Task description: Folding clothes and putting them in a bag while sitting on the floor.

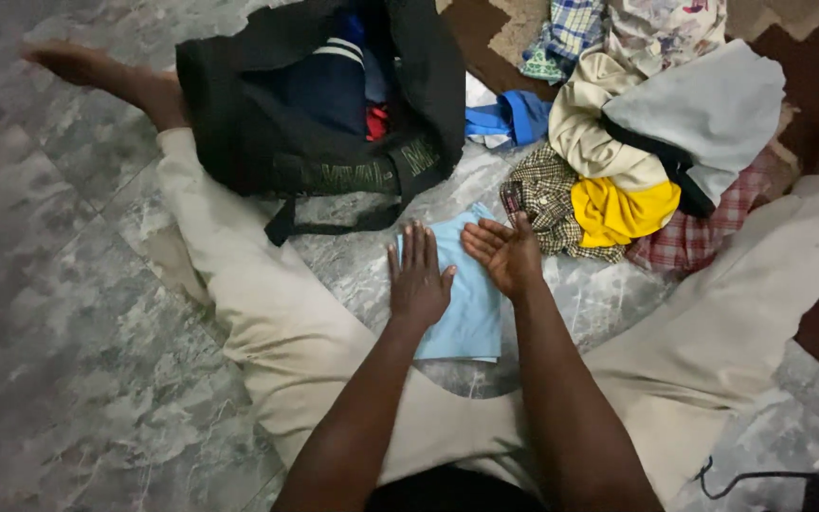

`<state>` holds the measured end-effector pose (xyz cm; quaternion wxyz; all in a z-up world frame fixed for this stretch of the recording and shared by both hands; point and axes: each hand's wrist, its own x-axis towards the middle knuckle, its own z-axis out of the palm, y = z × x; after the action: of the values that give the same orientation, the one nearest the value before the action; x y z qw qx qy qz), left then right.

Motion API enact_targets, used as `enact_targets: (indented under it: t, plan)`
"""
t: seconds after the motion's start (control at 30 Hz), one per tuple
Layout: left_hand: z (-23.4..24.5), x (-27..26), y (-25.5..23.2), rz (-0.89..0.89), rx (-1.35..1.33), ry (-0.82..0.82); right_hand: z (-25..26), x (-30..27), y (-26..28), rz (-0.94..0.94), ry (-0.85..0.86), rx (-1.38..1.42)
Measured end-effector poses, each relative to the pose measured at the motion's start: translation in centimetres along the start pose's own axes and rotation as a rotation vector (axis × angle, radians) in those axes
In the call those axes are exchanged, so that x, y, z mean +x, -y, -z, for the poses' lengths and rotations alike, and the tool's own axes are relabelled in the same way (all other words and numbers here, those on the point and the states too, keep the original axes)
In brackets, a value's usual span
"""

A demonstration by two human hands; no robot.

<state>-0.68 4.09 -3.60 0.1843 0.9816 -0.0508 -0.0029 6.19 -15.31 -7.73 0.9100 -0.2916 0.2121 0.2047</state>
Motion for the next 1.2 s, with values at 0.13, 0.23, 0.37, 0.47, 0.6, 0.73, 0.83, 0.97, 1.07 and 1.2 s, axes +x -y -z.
enact_targets:
  t: [0.13,0.23,0.37,0.47,0.6,0.73,0.83,0.97,1.07,1.2]
  plan:
    - [0.5,-0.5,0.0,-0.010,0.039,0.029,-0.5,-1.5,0.3,-0.004,0.005,0.000]
    - [0.6,-0.8,0.5,0.002,0.069,0.033,-1.2,-3.3,0.9,-0.010,-0.146,-0.101]
    - [1.6,-1.5,0.7,-0.019,-0.045,0.064,-1.5,-6.2,1.0,0.000,-0.128,-0.195]
    - [3.9,-2.1,-0.2,-0.117,-0.123,-0.100,-1.4,-8.6,1.1,0.071,-0.111,-0.616]
    - [8.0,-2.8,-0.9,0.169,-0.105,0.238,-2.7,-11.8,0.5,0.073,-0.187,-1.733]
    - [11.5,-3.9,-1.6,0.387,0.007,0.660,-3.0,-13.9,-0.7,-0.240,-0.396,-2.029]
    - [9.1,-5.4,0.2,0.398,-0.078,0.709,-2.3,-14.8,-2.2,-0.320,-0.404,-2.040]
    - [5.5,-6.1,1.9,0.360,-0.050,0.555,-1.1,-15.1,-3.6,-0.237,-0.320,-2.023]
    - [4.5,-6.1,2.8,0.390,-0.043,0.558,-1.3,-15.2,-3.7,-0.304,-0.341,-2.010]
    - [6.7,-5.8,2.0,0.367,-0.069,0.554,-3.2,-15.7,-2.5,-0.355,-0.371,-1.982]
